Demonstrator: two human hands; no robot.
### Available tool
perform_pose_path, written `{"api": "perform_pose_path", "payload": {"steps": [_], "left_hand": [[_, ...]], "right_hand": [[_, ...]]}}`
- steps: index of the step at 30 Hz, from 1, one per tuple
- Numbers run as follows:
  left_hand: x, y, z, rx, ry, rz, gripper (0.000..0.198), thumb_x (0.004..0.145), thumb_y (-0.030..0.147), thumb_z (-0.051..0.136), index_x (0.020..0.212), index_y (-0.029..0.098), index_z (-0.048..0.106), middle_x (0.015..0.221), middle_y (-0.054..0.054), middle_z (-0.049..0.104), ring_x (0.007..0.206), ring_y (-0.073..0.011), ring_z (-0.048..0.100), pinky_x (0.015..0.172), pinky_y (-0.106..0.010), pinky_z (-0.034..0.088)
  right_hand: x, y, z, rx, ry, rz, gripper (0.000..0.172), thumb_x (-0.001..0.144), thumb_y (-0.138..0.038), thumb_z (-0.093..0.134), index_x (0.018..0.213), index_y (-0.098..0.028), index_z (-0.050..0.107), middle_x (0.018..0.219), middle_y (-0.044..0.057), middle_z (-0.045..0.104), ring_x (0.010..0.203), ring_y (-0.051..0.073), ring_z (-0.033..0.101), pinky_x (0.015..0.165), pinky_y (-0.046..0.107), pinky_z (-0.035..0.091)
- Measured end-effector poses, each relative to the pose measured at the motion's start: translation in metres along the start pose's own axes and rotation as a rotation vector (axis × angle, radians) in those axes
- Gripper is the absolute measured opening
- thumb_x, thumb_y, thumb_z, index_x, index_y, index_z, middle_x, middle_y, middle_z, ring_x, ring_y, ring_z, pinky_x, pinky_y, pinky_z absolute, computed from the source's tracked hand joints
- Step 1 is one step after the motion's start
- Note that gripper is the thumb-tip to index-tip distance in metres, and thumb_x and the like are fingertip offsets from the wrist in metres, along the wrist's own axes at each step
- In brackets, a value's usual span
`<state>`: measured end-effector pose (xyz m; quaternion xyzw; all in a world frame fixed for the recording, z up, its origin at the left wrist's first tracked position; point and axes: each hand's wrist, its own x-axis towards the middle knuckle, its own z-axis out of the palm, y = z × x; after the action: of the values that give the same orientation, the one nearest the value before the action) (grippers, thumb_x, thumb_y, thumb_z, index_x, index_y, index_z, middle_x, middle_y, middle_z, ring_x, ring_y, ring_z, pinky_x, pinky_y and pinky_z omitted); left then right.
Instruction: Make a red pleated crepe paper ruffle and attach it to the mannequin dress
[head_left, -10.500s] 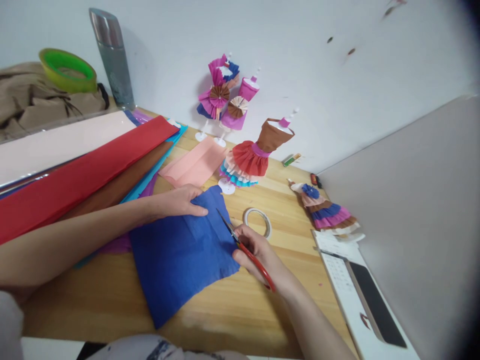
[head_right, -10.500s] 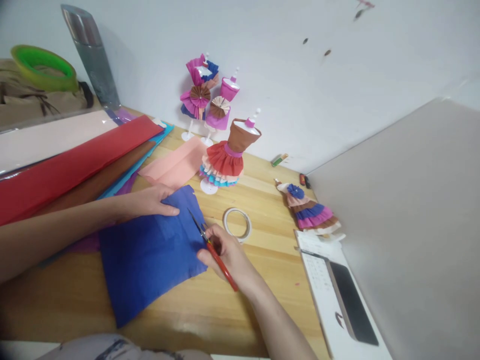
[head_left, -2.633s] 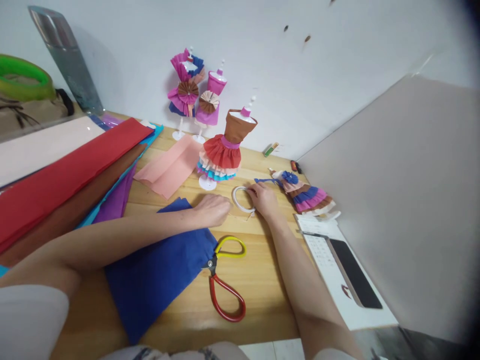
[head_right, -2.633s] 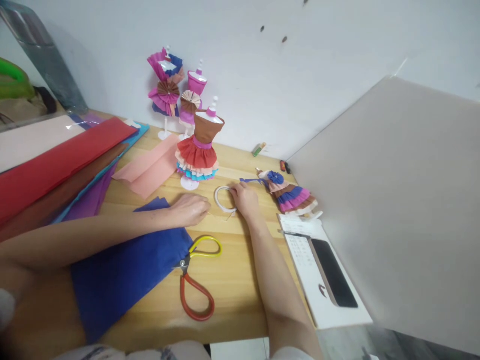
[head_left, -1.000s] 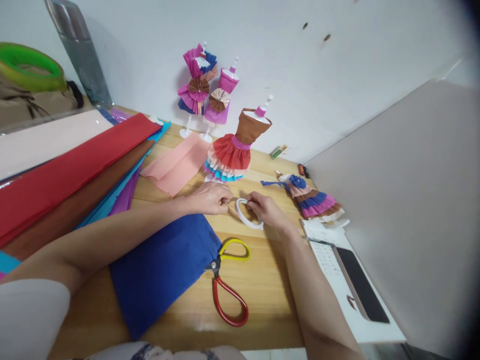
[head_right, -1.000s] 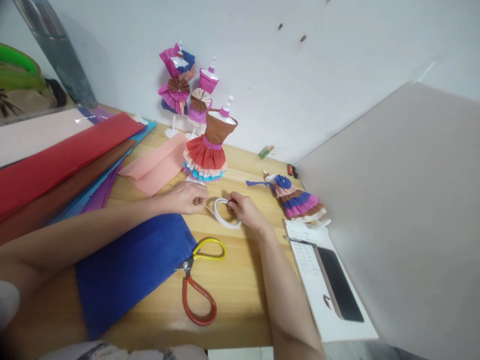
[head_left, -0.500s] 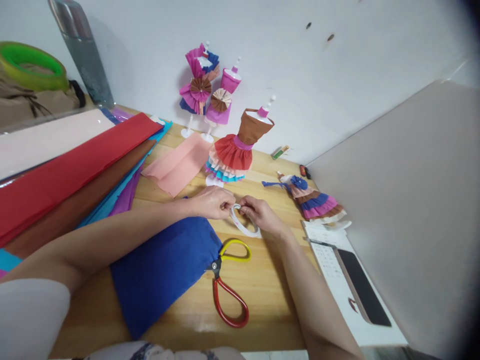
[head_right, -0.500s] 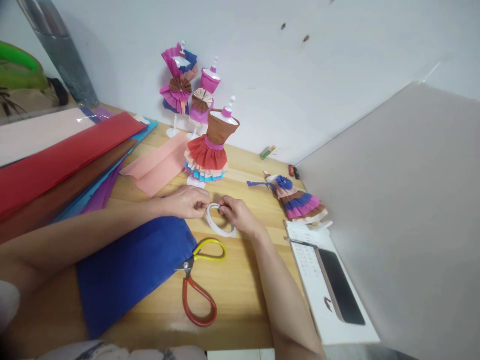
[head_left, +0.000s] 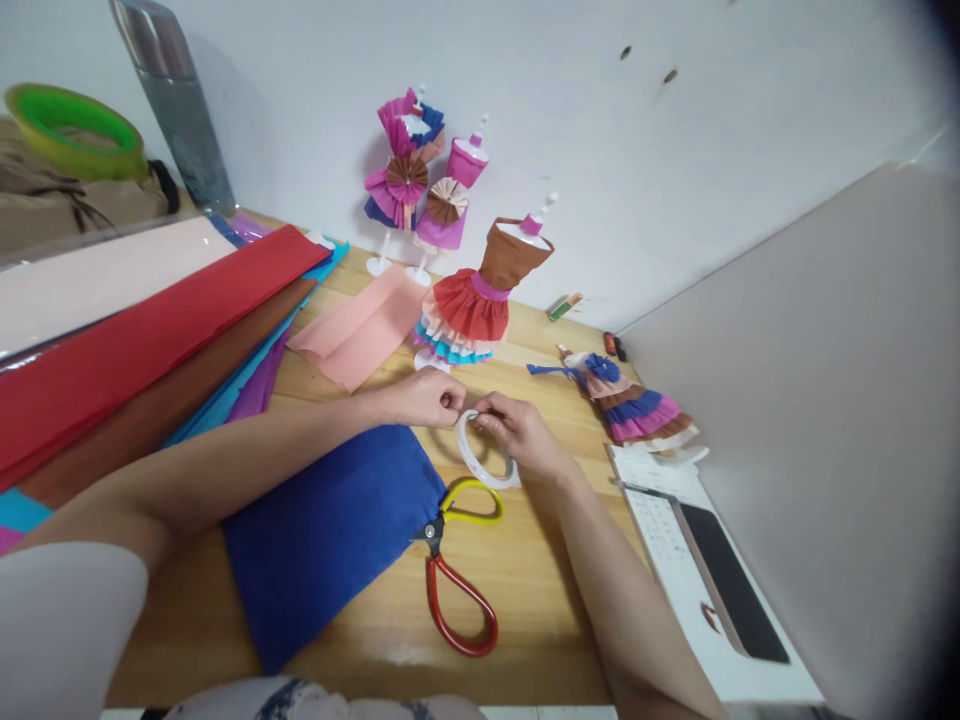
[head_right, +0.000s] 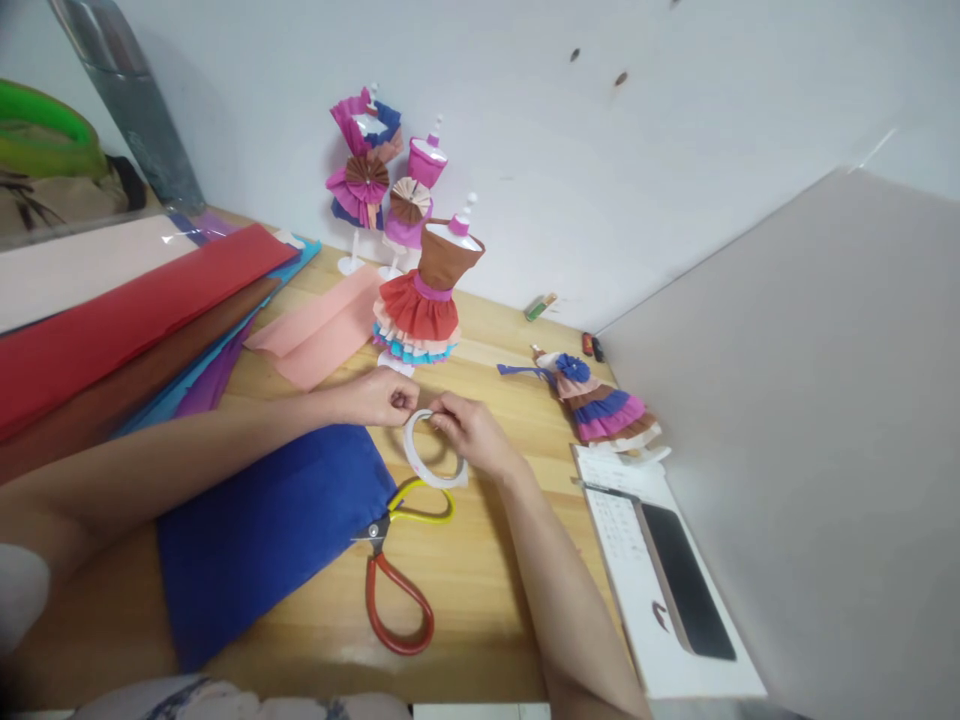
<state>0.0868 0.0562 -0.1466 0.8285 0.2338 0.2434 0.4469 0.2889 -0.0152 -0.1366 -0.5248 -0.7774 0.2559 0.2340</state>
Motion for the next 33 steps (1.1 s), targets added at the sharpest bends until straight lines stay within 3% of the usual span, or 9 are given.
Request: {"api": "perform_pose_path", "payload": {"steps": [8, 11, 14, 17, 20, 22, 25, 30, 33], "left_hand": [[0.007, 0.019, -0.007, -0.184, 0.052, -0.038, 0.017, 0.070, 0.019, 0.060, 0.056, 0.014, 0.052, 0.054, 0.006, 0.046, 0.055, -0.0081, 0.042, 0.053, -0.020, 0.032], [0.005, 0.033, -0.014, -0.189, -0.049, -0.046, 0.022, 0.076, 0.024, 0.059, 0.057, 0.014, 0.057, 0.051, 0.006, 0.043, 0.051, -0.0071, 0.036, 0.049, -0.021, 0.026], [0.001, 0.053, -0.022, -0.139, -0.239, -0.030, 0.030, 0.082, 0.027, 0.053, 0.055, 0.015, 0.054, 0.048, 0.007, 0.035, 0.047, -0.0069, 0.030, 0.048, -0.023, 0.021], [-0.006, 0.077, -0.034, -0.046, -0.364, 0.094, 0.038, 0.082, 0.026, 0.056, 0.048, 0.016, 0.042, 0.050, 0.007, 0.028, 0.049, -0.0068, 0.028, 0.049, -0.025, 0.019], [-0.012, 0.099, -0.050, 0.063, -0.377, 0.162, 0.031, 0.081, 0.020, 0.056, 0.052, 0.015, 0.048, 0.050, 0.006, 0.033, 0.049, -0.0069, 0.031, 0.051, -0.026, 0.020], [-0.015, 0.108, -0.059, 0.126, -0.394, 0.172, 0.030, 0.081, 0.017, 0.056, 0.051, 0.015, 0.050, 0.049, 0.006, 0.036, 0.049, -0.0071, 0.034, 0.051, -0.026, 0.023], [-0.019, 0.107, -0.067, 0.253, -0.454, 0.144, 0.029, 0.080, 0.013, 0.057, 0.051, 0.016, 0.053, 0.049, 0.005, 0.045, 0.049, -0.0082, 0.039, 0.052, -0.026, 0.026], [-0.048, 0.070, -0.056, 0.612, -0.412, 0.063, 0.007, 0.077, 0.013, 0.065, 0.078, 0.016, 0.072, 0.078, -0.004, 0.071, 0.070, -0.0175, 0.059, 0.060, -0.027, 0.037], [-0.075, 0.046, -0.045, 0.766, -0.385, 0.105, 0.021, 0.081, 0.016, 0.067, 0.101, 0.011, 0.071, 0.105, -0.014, 0.071, 0.099, -0.0257, 0.063, 0.082, -0.032, 0.044]], "right_hand": [[0.001, 0.048, -0.018, -0.267, 0.348, 0.182, 0.029, 0.090, -0.032, 0.045, 0.093, -0.018, 0.069, 0.089, 0.012, 0.070, 0.083, 0.026, 0.065, 0.079, 0.041, 0.051], [0.002, 0.056, -0.018, -0.356, 0.450, 0.166, 0.030, 0.087, -0.033, 0.050, 0.101, -0.017, 0.071, 0.110, 0.018, 0.066, 0.106, 0.032, 0.060, 0.096, 0.050, 0.045], [0.001, 0.044, -0.014, -0.353, 0.529, 0.069, 0.028, 0.087, -0.031, 0.053, 0.103, -0.018, 0.070, 0.108, 0.016, 0.066, 0.106, 0.029, 0.060, 0.093, 0.046, 0.048], [-0.002, 0.017, -0.008, -0.058, 0.296, -0.004, 0.023, 0.089, -0.035, 0.055, 0.089, -0.019, 0.070, 0.084, 0.008, 0.068, 0.079, 0.021, 0.063, 0.072, 0.035, 0.051], [-0.006, -0.013, -0.004, 0.147, -0.037, -0.045, 0.031, 0.083, -0.045, 0.064, 0.070, -0.017, 0.068, 0.064, 0.002, 0.063, 0.059, 0.015, 0.056, 0.054, 0.027, 0.045], [-0.009, -0.031, -0.003, 0.232, -0.359, -0.023, 0.029, 0.081, -0.043, 0.066, 0.070, -0.016, 0.068, 0.059, 0.000, 0.061, 0.053, 0.012, 0.051, 0.050, 0.024, 0.042], [-0.013, -0.053, -0.002, 0.180, -0.649, 0.030, 0.021, 0.082, -0.033, 0.066, 0.070, -0.016, 0.069, 0.058, -0.002, 0.060, 0.051, 0.010, 0.049, 0.049, 0.021, 0.038], [-0.015, -0.073, 0.002, -0.042, -0.687, -0.050, 0.009, 0.072, -0.012, 0.067, 0.066, -0.018, 0.070, 0.057, -0.003, 0.062, 0.052, 0.010, 0.050, 0.050, 0.022, 0.032], [-0.017, -0.077, 0.004, -0.180, -0.665, -0.040, 0.014, 0.068, -0.007, 0.066, 0.069, -0.020, 0.071, 0.061, -0.002, 0.066, 0.053, 0.011, 0.052, 0.052, 0.023, 0.031]]}}
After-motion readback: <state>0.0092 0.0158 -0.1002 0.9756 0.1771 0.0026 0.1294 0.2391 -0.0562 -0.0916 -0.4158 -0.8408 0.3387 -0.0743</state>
